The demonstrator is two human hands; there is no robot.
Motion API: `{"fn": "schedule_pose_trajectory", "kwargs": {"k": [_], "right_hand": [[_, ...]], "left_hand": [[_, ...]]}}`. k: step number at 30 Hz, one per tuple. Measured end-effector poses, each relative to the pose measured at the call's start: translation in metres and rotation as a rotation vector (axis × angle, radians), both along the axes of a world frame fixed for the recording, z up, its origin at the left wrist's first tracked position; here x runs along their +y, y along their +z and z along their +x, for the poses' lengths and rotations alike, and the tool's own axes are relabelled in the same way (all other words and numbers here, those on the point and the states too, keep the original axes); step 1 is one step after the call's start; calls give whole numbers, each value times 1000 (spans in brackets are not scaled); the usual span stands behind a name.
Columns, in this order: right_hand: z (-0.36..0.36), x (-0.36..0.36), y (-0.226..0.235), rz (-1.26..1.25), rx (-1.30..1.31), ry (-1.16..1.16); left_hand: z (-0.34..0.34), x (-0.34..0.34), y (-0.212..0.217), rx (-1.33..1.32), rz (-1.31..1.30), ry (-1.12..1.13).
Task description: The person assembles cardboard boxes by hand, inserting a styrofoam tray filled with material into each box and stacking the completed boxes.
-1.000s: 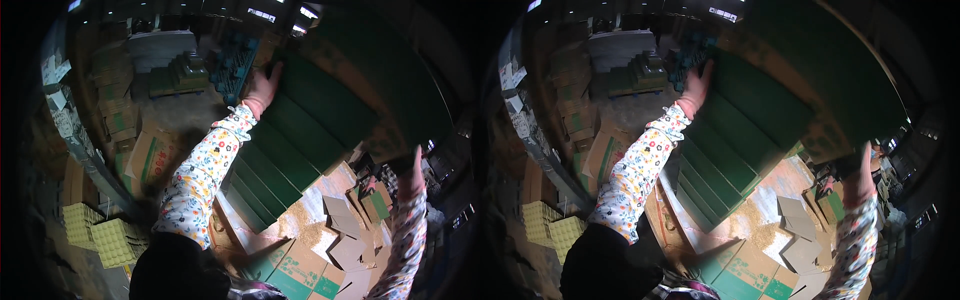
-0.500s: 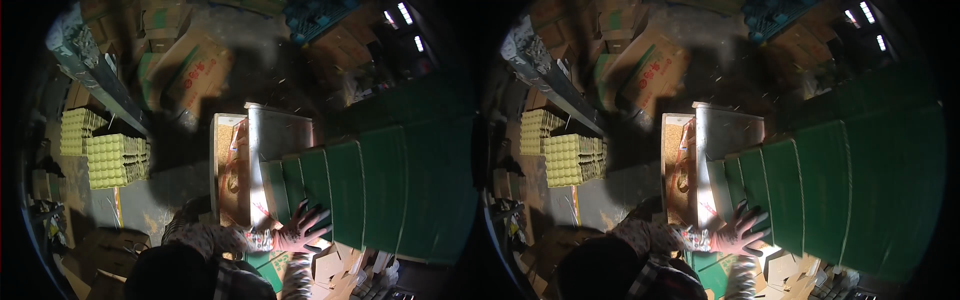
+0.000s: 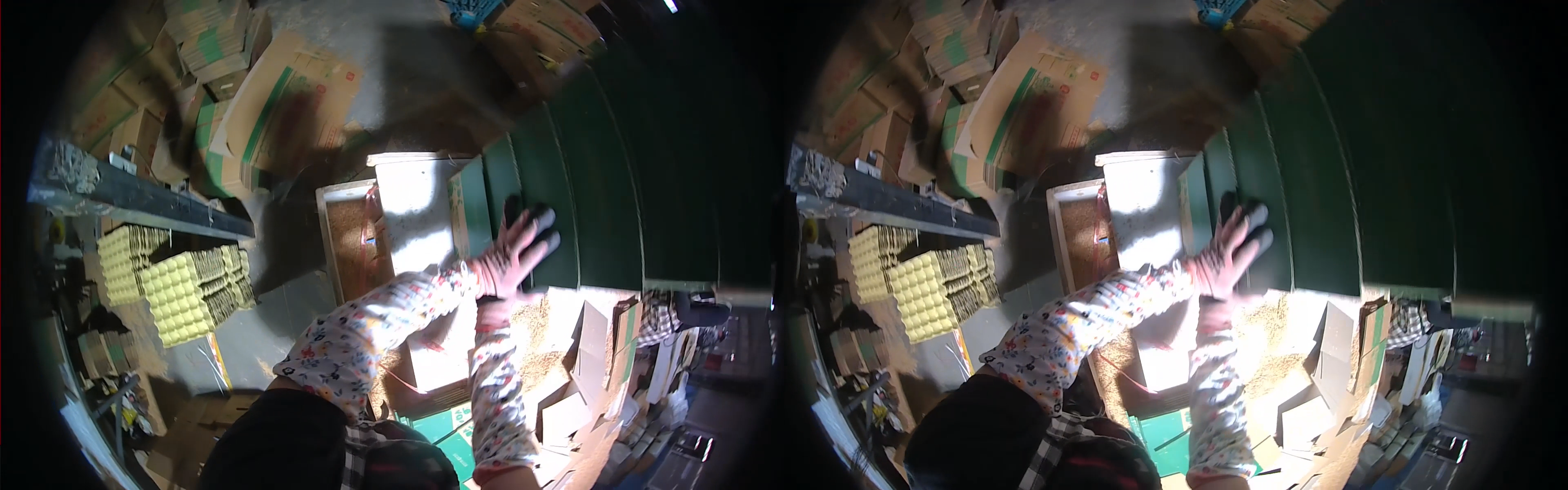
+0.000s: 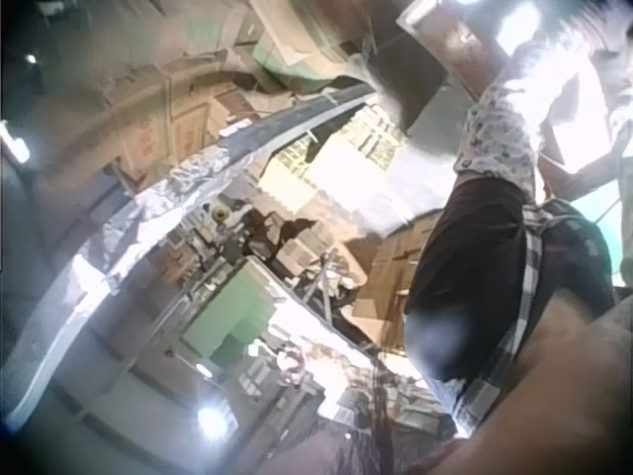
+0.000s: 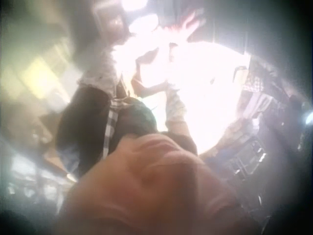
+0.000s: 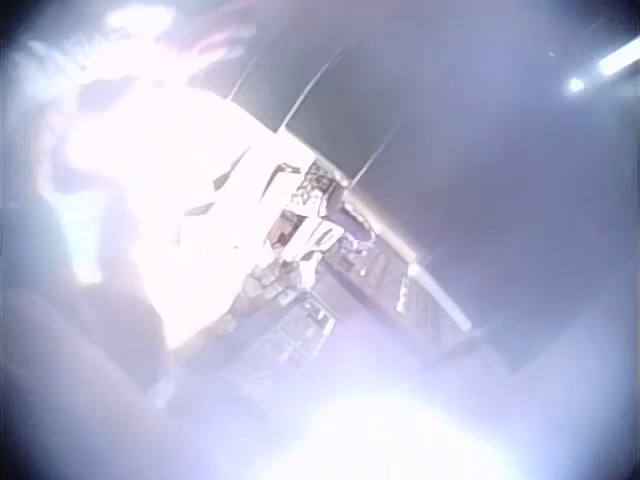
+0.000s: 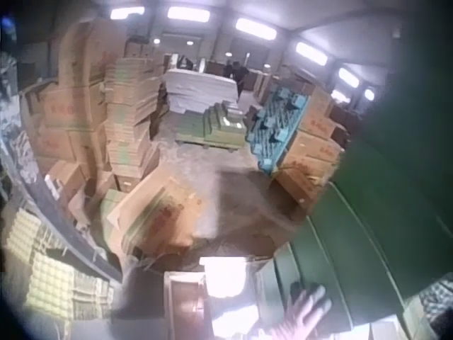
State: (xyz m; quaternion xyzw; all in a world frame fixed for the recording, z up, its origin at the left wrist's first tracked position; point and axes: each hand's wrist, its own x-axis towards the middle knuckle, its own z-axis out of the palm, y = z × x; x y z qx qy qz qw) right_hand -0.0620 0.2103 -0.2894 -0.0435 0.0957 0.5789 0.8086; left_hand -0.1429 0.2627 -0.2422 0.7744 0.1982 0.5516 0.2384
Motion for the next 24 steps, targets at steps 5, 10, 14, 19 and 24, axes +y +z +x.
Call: {"fn": "schedule_pose_trajectory", "kwargs": {"k": [5,10,14,19,24], "right_hand": [[22,-8,-16,-183,-205,33],[51,-137,4,-728,-871,256],[54,-328,32,-1180,-1926,-41],[88,-600,23,-2517,-1471,-206],[81,-793,-62,-2205,-1333,-530]], "left_hand": [[7,12,-2,54,-9,77],[4,4,-3,193,97,150],[-9,-96,24,4,-797,87],[-21,-261,-64,814,-674,-575],[56,-330,-105,760,-994,-591]]}}
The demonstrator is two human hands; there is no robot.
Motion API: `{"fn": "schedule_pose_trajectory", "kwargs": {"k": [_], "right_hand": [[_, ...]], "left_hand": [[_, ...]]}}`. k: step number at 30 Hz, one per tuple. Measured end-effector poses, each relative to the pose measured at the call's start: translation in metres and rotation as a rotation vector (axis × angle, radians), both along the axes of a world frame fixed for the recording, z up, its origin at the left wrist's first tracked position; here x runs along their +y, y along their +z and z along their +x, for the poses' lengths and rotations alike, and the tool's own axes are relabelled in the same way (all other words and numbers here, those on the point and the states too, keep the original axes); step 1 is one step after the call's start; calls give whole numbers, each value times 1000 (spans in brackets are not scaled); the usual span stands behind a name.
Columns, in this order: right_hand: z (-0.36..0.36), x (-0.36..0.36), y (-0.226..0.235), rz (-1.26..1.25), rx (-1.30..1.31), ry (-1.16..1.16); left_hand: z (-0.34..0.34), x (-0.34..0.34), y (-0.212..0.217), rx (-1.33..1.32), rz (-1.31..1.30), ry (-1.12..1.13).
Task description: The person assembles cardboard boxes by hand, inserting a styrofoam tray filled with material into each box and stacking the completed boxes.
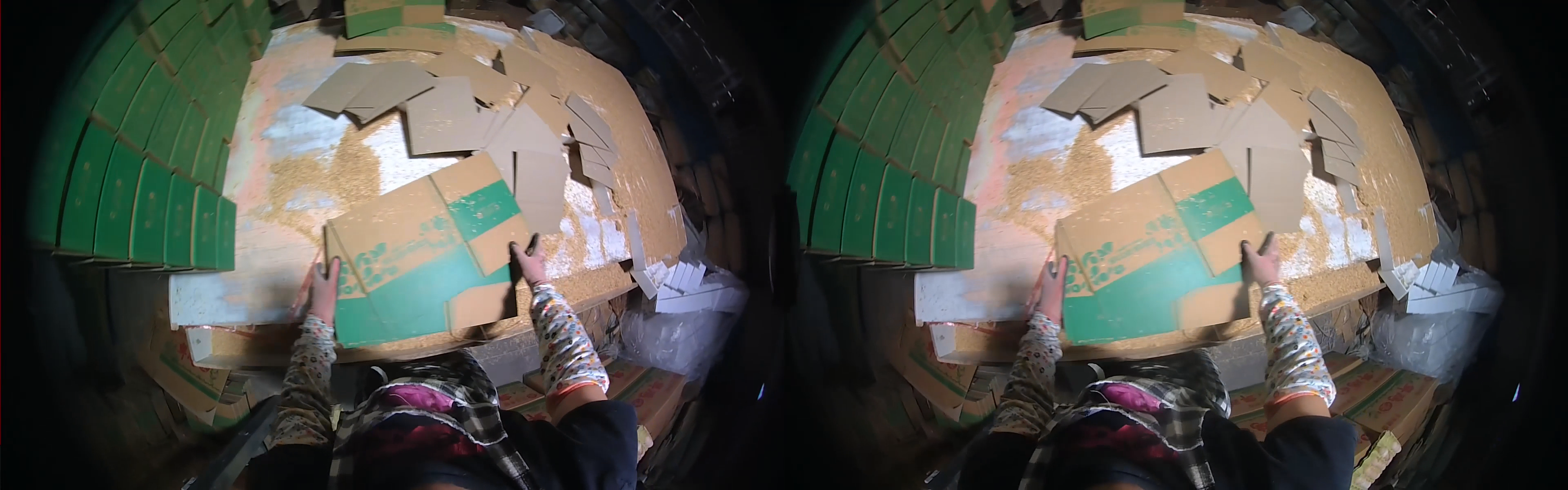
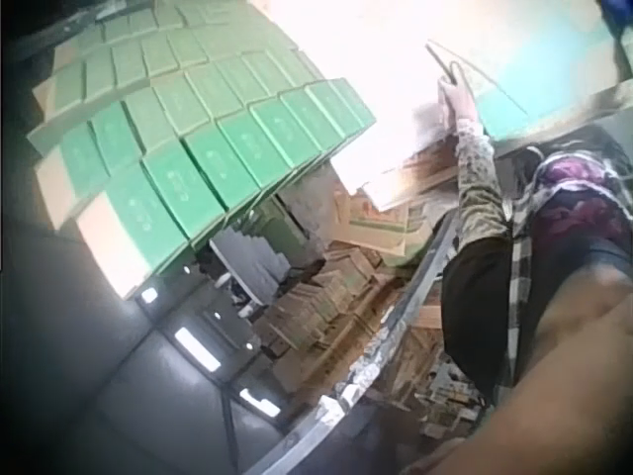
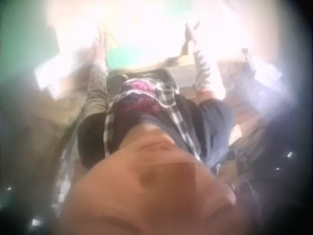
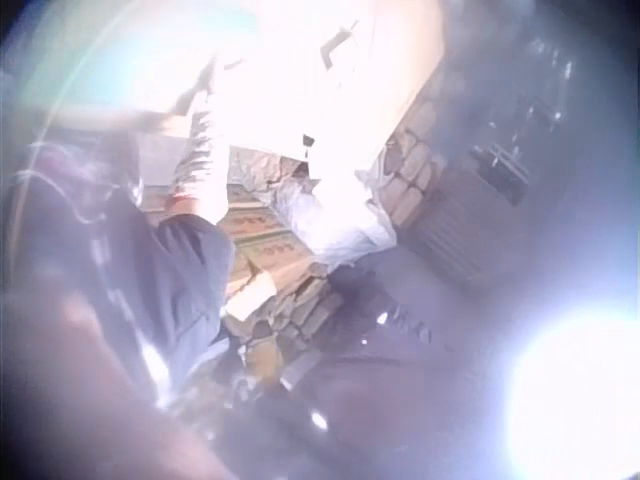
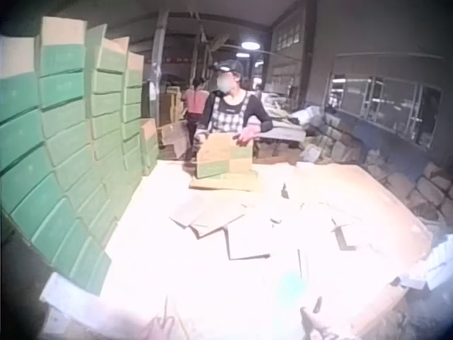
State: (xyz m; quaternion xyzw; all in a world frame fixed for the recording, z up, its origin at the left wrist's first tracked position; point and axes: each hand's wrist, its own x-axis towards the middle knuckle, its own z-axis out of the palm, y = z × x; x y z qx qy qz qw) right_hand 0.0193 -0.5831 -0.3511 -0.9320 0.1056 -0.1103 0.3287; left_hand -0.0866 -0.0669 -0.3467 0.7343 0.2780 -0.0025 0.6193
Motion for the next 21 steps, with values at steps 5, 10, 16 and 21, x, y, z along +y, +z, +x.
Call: {"fn": "schedule_pose_trajectory", "kwargs": {"k": [5,10,16,21], "right_hand": [[-45,59,34,416,231,105],[-29,-97,61,704,321,79],[25,-327,63,722,331,162],[28,-303,141,930,236,91]], "left_hand": [[6,-28,49,106,-559,92],[35,-179,27,202,248,4],[116,-371,32,-47,-41,-305],[151,-400,93,-303,427,-210]]}}
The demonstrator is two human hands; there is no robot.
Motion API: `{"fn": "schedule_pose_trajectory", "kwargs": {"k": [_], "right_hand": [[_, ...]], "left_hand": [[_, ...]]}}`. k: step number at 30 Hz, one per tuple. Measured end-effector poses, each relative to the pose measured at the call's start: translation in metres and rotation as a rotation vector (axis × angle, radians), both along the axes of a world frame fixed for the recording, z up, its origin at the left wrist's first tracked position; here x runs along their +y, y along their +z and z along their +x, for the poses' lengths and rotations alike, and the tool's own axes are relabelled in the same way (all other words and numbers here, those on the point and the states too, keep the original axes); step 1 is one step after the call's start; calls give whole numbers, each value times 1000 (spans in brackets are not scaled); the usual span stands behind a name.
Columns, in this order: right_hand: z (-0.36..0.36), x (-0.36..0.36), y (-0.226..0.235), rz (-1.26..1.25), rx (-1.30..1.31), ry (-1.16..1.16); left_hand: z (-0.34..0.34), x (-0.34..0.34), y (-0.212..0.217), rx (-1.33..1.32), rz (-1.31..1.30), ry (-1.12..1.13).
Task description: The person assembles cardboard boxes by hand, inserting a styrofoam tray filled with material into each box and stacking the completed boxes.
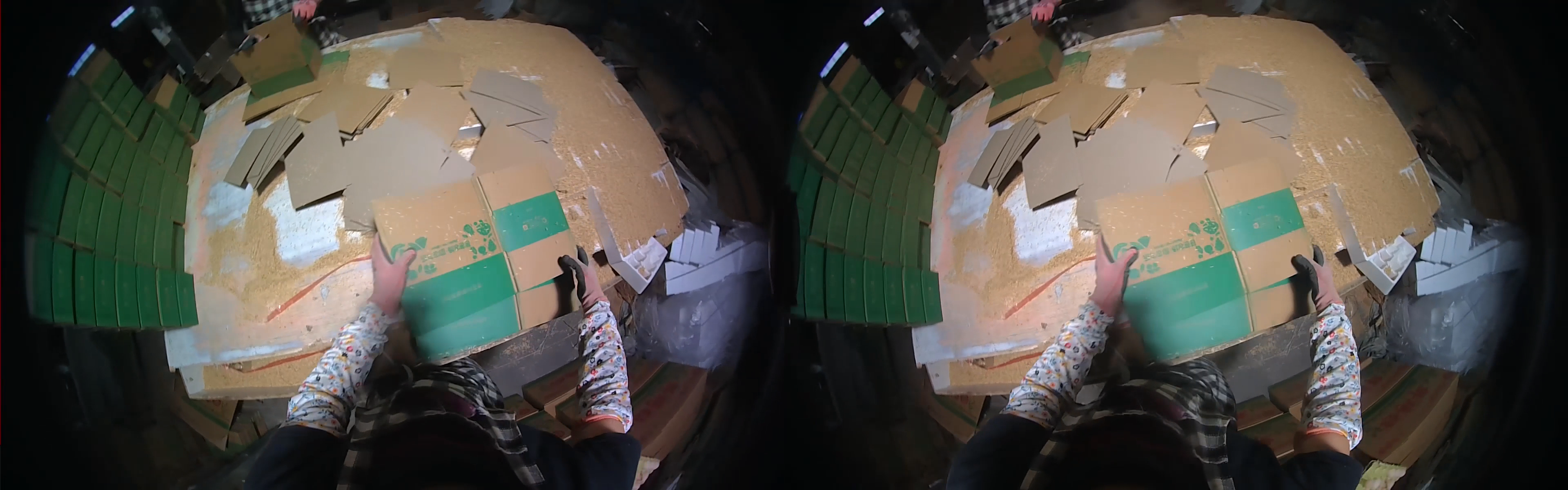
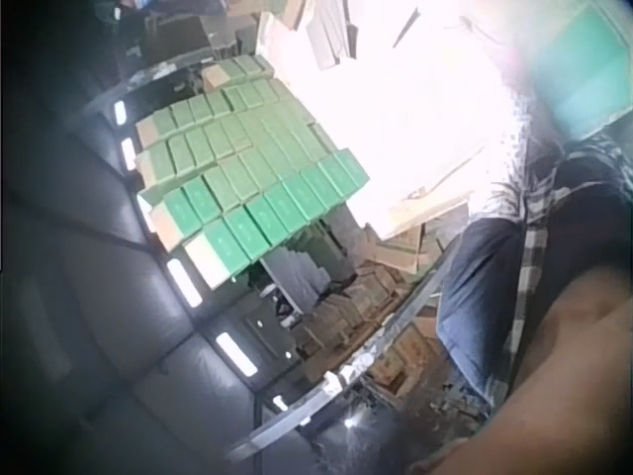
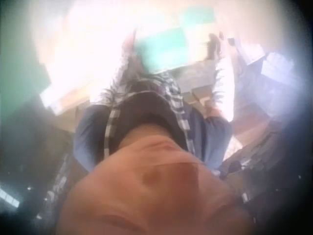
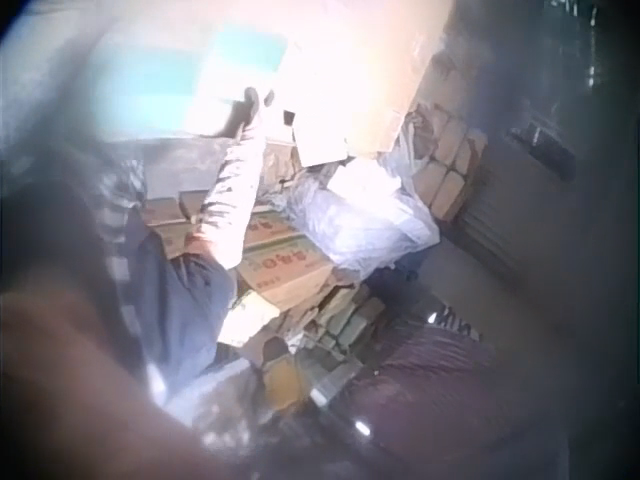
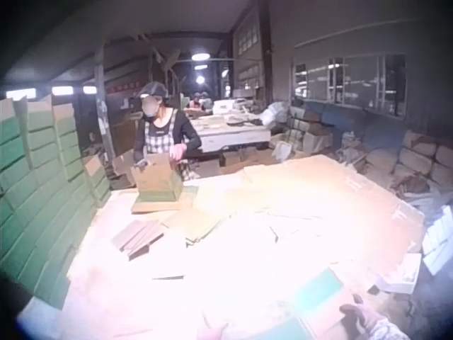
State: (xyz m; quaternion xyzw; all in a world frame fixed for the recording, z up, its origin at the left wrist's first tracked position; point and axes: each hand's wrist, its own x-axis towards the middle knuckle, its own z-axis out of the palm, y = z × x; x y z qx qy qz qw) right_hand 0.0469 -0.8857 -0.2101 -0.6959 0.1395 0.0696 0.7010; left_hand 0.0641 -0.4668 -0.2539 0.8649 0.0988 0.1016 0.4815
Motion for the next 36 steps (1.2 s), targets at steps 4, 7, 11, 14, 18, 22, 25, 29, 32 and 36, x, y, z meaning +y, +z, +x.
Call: {"fn": "schedule_pose_trajectory", "kwargs": {"k": [4,7,11,14,18,22,25,29,32,36], "right_hand": [[4,-80,20,-646,-264,-11],[41,-69,61,-227,-394,-257],[68,-62,109,-500,-686,-204],[62,-30,97,-34,-647,-386],[51,-10,105,210,-477,-206],[68,-8,121,93,-558,-9],[77,-22,154,157,-537,41],[136,-36,68,-310,-518,-238],[119,15,68,-251,-530,189],[139,-39,59,-930,-371,152]], "left_hand": [[23,-5,107,51,-1169,-321],[31,6,145,132,-745,-490],[25,-10,189,129,-341,-384],[-3,-28,169,-168,-747,-133],[-9,-34,150,8,-673,338],[-2,-18,171,55,-548,90],[10,-29,210,394,-423,-20],[9,-196,206,70,883,-834],[13,-211,211,693,986,-1156],[-36,-181,206,307,609,-1013]]}}
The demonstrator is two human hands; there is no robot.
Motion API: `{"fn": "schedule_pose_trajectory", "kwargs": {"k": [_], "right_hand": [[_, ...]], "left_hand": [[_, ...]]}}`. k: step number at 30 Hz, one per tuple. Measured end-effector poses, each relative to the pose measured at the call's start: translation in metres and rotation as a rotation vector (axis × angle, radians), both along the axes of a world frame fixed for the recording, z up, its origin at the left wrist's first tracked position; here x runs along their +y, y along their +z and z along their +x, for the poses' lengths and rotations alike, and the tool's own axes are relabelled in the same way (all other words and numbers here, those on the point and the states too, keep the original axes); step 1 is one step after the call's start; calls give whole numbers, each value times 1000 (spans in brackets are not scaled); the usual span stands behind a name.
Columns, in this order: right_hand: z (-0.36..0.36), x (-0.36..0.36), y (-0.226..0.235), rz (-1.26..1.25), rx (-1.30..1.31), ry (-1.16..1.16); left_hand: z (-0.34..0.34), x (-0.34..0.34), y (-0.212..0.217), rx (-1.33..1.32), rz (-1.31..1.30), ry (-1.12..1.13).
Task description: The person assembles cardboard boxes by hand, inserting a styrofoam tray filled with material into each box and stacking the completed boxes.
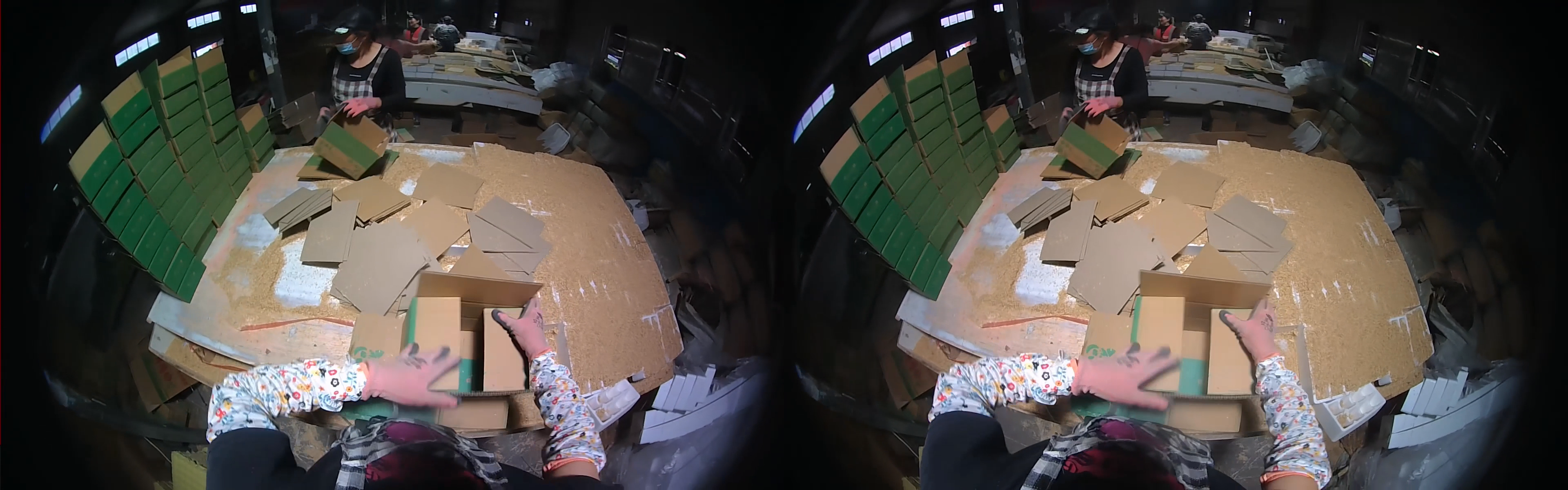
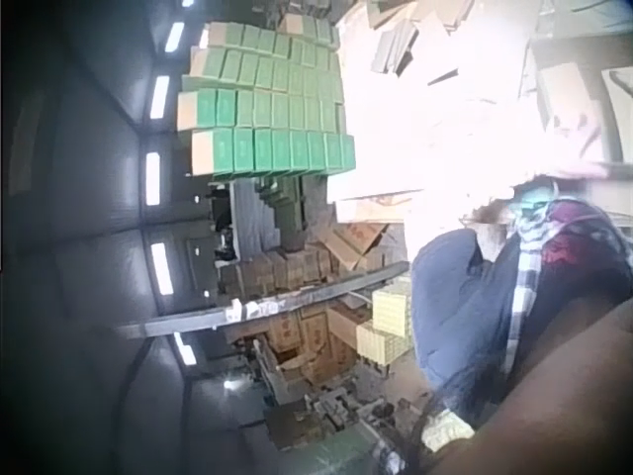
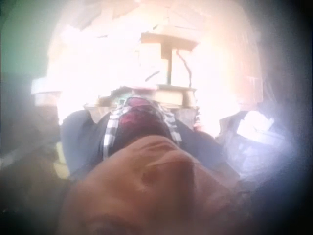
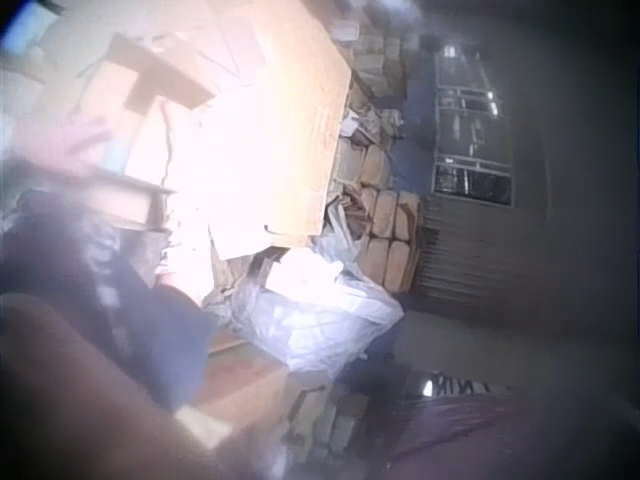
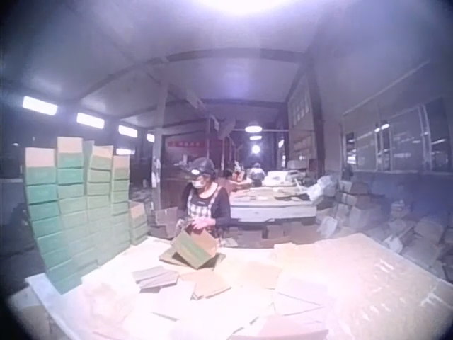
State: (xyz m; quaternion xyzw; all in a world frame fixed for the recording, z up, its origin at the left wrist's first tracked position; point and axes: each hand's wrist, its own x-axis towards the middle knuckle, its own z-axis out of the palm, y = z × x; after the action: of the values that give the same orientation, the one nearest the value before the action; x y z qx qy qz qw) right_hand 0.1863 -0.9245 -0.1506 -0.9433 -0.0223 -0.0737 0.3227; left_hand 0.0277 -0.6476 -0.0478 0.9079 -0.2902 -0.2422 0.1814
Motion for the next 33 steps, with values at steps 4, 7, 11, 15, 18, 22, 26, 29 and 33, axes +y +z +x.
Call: {"fn": "schedule_pose_trajectory", "kwargs": {"k": [4,7,11,15,18,22,26,29,33], "right_hand": [[26,2,126,146,720,755],[-11,38,139,-332,35,753],[-108,28,28,-358,-125,766],[-88,0,-35,845,391,193],[-62,-24,21,1444,581,571],[-40,-4,57,887,832,476],[-62,26,-9,565,418,368],[-74,-31,-37,899,364,317],[-101,-151,-146,786,-190,-971]], "left_hand": [[33,38,-88,-311,-292,761],[17,33,-102,-387,-456,894],[15,60,-133,-261,-502,1027],[52,84,-113,1060,-970,681],[17,70,-114,208,-644,509],[-22,125,-151,-525,190,-66],[42,88,-117,-31,-1124,1055],[69,66,-116,-394,-425,775],[75,75,-121,-233,-533,904]]}}
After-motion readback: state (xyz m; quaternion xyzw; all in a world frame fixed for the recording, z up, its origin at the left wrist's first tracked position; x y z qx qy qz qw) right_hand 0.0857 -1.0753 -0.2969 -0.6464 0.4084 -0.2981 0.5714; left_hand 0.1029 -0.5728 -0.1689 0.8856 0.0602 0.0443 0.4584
